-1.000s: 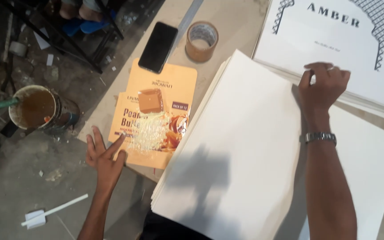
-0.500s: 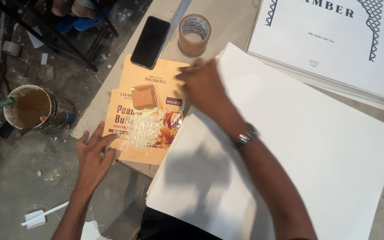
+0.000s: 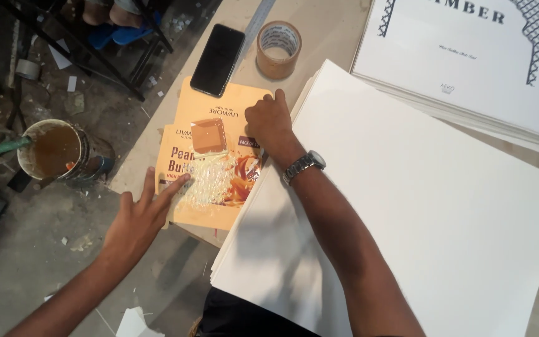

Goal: The recorder is seen applying adhesive or handling large white paper sheets on a cluttered work table.

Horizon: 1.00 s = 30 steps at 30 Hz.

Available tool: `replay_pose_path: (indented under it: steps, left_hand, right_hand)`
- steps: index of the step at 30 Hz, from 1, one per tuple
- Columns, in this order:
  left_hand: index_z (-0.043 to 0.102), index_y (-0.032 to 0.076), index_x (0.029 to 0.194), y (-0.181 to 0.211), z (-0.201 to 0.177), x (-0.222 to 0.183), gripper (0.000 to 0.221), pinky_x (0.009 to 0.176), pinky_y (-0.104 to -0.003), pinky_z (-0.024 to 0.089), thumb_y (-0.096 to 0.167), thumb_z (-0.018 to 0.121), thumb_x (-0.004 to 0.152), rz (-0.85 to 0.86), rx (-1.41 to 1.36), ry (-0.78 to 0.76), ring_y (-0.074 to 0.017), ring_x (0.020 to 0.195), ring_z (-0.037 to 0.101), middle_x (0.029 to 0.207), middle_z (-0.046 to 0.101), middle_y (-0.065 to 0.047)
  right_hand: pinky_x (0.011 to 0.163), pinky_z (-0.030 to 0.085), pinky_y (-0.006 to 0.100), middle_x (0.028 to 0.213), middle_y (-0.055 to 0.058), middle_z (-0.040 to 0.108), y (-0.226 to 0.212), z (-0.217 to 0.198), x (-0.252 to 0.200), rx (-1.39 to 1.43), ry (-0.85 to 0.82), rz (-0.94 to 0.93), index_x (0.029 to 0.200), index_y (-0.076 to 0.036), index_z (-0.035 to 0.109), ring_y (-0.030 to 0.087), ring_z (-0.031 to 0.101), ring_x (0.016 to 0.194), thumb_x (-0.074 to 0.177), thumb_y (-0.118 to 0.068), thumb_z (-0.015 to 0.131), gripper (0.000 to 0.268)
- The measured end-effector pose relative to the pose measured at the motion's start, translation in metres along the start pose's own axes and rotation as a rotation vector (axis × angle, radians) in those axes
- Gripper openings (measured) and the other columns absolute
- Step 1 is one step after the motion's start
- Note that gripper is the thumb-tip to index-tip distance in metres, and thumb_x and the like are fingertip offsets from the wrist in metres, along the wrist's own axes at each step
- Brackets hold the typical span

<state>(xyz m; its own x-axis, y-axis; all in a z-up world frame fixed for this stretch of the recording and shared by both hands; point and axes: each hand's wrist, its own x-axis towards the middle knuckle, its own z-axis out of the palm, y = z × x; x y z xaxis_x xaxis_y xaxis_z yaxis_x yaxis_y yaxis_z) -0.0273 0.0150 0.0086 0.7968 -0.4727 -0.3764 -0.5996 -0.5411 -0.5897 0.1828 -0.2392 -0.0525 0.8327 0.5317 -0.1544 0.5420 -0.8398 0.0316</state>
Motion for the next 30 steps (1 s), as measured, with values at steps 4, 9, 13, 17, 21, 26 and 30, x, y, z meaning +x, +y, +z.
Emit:
replay_pose_path:
  steps: [4, 9, 13, 17, 21, 26, 30]
  left_hand:
    - [0.073, 0.011, 0.116, 0.013, -0.01, -0.013, 0.03, 0.07, -0.036, 0.046, 0.016, 0.065, 0.088, 0.133, -0.003, -0.143, -0.0459, 0.146, 0.033, 0.174, 0.0, -0.015]
    - [0.079, 0.023, 0.105, 0.037, 0.043, -0.026, 0.026, 0.094, -0.041, 0.047, 0.016, 0.07, 0.082, -0.2, -0.54, 0.111, -0.0312, 0.143, 0.039, 0.169, 0.015, -0.001]
    - [0.079, 0.032, 0.111, 0.079, 0.095, -0.019, 0.04, 0.116, -0.043, 0.044, 0.009, 0.072, 0.079, -0.683, -1.372, 0.241, -0.0288, 0.143, 0.041, 0.166, 0.024, 0.002]
    - [0.071, 0.031, 0.13, 0.104, 0.068, -0.017, 0.053, 0.122, -0.045, 0.024, 0.005, 0.068, 0.084, -1.01, -1.86, 0.181, -0.0347, 0.154, 0.017, 0.175, 0.007, -0.011]
    - [0.067, 0.033, 0.135, 0.128, 0.057, -0.016, 0.055, 0.122, -0.045, 0.023, 0.008, 0.063, 0.086, -1.211, -2.058, 0.29, -0.0326, 0.161, 0.004, 0.175, -0.002, -0.015]
    - [0.067, 0.032, 0.136, 0.128, 0.047, -0.02, 0.056, 0.121, -0.045, 0.026, 0.009, 0.064, 0.085, -1.34, -2.188, 0.241, -0.0306, 0.161, 0.004, 0.175, -0.001, -0.015]
    - [0.07, 0.031, 0.133, 0.128, 0.053, -0.043, 0.055, 0.122, -0.046, 0.026, 0.009, 0.07, 0.082, -1.333, -1.897, 0.165, -0.0356, 0.158, 0.014, 0.176, 0.003, -0.016]
  right_hand:
    - [0.09, 0.036, 0.044, 0.076, 0.004, 0.072, -0.001, 0.009, -0.001, -0.003, 0.106, -0.008, 0.077, -0.017, 0.076, 0.022, 0.066, 0.084, 0.084, -0.027, 0.072, 0.012]
    - [0.089, 0.038, 0.043, 0.074, 0.005, 0.072, -0.005, 0.008, -0.005, 0.0, 0.1, -0.016, 0.079, -0.016, 0.074, 0.022, 0.069, 0.073, 0.089, -0.018, 0.069, 0.01]
    - [0.089, 0.038, 0.044, 0.076, 0.007, 0.072, -0.005, 0.002, -0.003, 0.011, 0.046, 0.014, 0.078, -0.017, 0.074, 0.023, 0.07, 0.074, 0.087, -0.02, 0.069, 0.01]
    - [0.088, 0.039, 0.045, 0.075, 0.007, 0.072, -0.004, 0.0, -0.007, 0.033, 0.077, 0.017, 0.078, -0.016, 0.074, 0.024, 0.07, 0.071, 0.087, -0.018, 0.07, 0.01]
    - [0.092, 0.038, 0.049, 0.074, 0.006, 0.072, -0.003, 0.01, -0.002, 0.015, 0.096, 0.037, 0.077, -0.017, 0.074, 0.023, 0.07, 0.07, 0.086, -0.016, 0.069, 0.011]
    - [0.094, 0.039, 0.048, 0.077, 0.006, 0.072, -0.004, 0.004, -0.006, 0.035, 0.054, 0.05, 0.082, -0.016, 0.074, 0.024, 0.071, 0.072, 0.09, -0.016, 0.068, 0.01]
    - [0.097, 0.039, 0.051, 0.079, 0.006, 0.072, -0.003, 0.01, -0.001, 0.045, 0.084, 0.037, 0.083, -0.017, 0.074, 0.025, 0.072, 0.075, 0.087, -0.018, 0.068, 0.007]
